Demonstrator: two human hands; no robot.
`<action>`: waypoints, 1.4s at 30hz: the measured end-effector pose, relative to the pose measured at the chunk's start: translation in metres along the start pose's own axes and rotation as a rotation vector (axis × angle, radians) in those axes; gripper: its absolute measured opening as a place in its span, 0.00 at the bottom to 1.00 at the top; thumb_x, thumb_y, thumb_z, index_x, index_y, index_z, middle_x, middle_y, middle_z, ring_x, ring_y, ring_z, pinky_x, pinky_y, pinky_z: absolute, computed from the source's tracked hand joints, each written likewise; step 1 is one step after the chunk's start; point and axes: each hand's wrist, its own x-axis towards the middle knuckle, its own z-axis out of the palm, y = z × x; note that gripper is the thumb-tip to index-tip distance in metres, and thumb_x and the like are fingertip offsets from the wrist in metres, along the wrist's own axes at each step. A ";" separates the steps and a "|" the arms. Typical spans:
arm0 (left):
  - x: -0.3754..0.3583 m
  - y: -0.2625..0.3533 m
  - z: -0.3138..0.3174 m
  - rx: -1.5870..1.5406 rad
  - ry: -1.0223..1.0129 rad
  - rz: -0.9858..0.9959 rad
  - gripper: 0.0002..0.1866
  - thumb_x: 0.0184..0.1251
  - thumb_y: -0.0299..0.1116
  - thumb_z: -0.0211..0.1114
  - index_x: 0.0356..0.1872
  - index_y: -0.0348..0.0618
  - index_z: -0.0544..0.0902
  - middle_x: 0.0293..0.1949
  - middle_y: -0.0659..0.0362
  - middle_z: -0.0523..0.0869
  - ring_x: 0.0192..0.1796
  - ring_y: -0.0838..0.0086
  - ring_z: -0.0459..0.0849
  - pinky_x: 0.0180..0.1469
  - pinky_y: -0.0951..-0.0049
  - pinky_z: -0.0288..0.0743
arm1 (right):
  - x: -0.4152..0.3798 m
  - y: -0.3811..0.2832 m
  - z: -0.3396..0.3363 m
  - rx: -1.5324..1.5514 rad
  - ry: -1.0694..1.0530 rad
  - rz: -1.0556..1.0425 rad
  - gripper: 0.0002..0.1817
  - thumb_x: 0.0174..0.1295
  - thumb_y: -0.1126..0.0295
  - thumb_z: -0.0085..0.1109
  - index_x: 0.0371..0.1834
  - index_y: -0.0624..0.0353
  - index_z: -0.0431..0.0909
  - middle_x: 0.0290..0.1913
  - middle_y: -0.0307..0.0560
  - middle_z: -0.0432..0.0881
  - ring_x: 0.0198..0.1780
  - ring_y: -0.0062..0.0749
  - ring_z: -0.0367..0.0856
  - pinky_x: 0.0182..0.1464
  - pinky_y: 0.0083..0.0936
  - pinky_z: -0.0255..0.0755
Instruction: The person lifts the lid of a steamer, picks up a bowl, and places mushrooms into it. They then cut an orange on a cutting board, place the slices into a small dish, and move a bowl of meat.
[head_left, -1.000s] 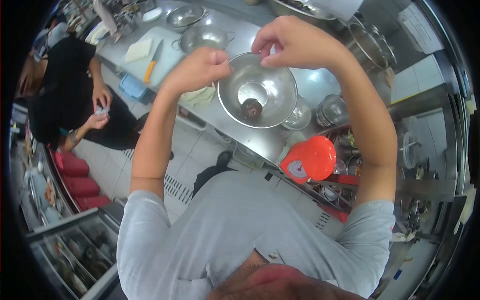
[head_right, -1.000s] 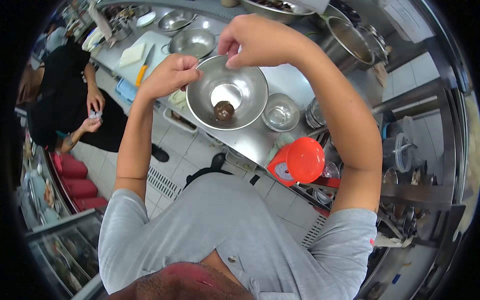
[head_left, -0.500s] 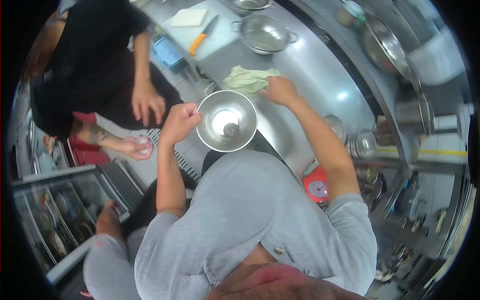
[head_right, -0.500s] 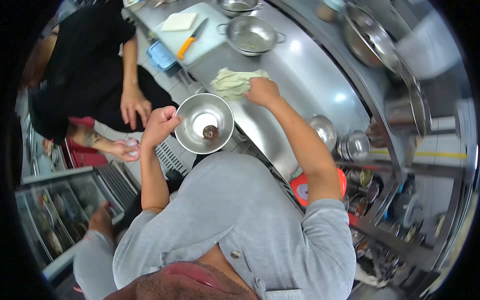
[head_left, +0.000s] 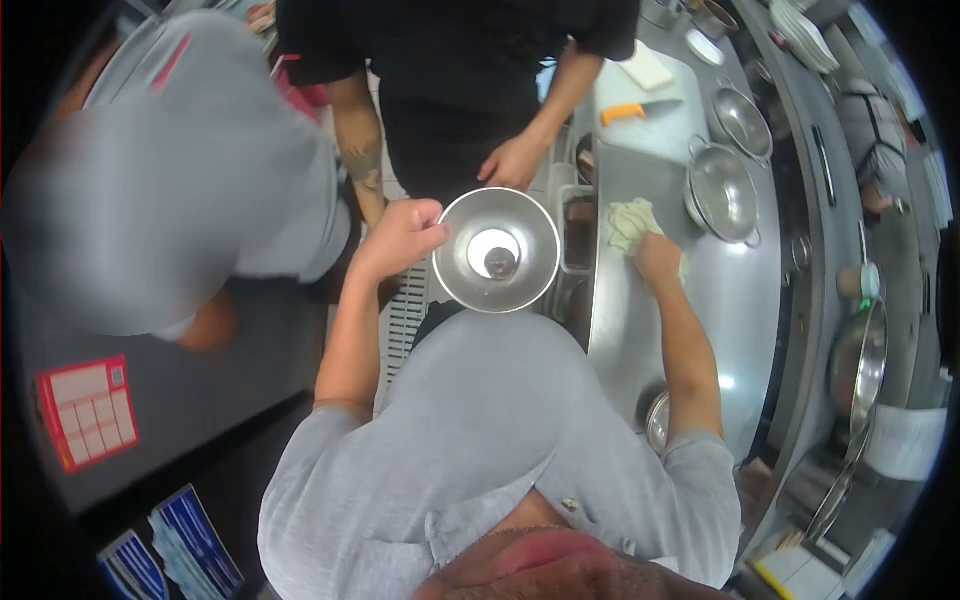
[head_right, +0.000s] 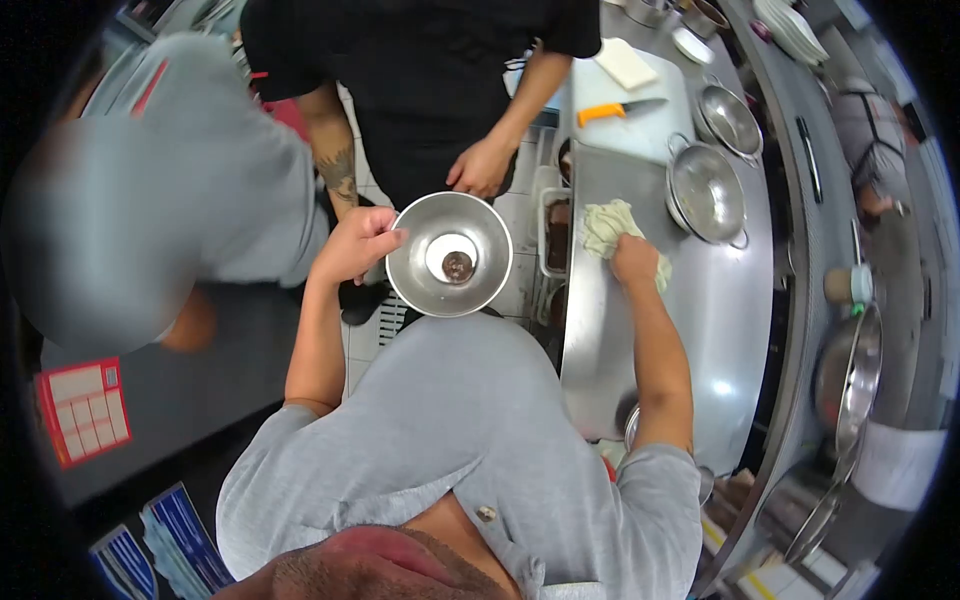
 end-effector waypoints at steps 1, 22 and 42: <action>-0.017 -0.001 -0.004 -0.022 0.025 -0.062 0.15 0.69 0.35 0.64 0.24 0.41 0.74 0.17 0.66 0.75 0.12 0.82 0.71 0.13 0.76 0.63 | 0.001 0.000 -0.002 0.011 -0.002 -0.021 0.10 0.59 0.68 0.55 0.35 0.57 0.85 0.38 0.58 0.88 0.43 0.56 0.87 0.48 0.49 0.79; 0.094 -0.003 0.103 -0.039 -0.136 0.113 0.15 0.71 0.32 0.65 0.25 0.36 0.75 0.19 0.60 0.79 0.23 0.81 0.80 0.26 0.71 0.74 | 0.236 -0.276 -0.301 1.248 1.240 -0.950 0.14 0.77 0.62 0.45 0.38 0.59 0.75 0.27 0.57 0.72 0.28 0.57 0.74 0.31 0.47 0.66; 0.184 -0.022 -0.022 -0.081 0.824 -0.281 0.13 0.71 0.33 0.62 0.29 0.34 0.77 0.20 0.59 0.79 0.24 0.78 0.78 0.28 0.69 0.72 | 0.159 -0.505 -0.351 1.840 -0.156 -1.661 0.34 0.57 0.42 0.65 0.43 0.69 0.79 0.36 0.66 0.82 0.41 0.61 0.82 0.45 0.44 0.76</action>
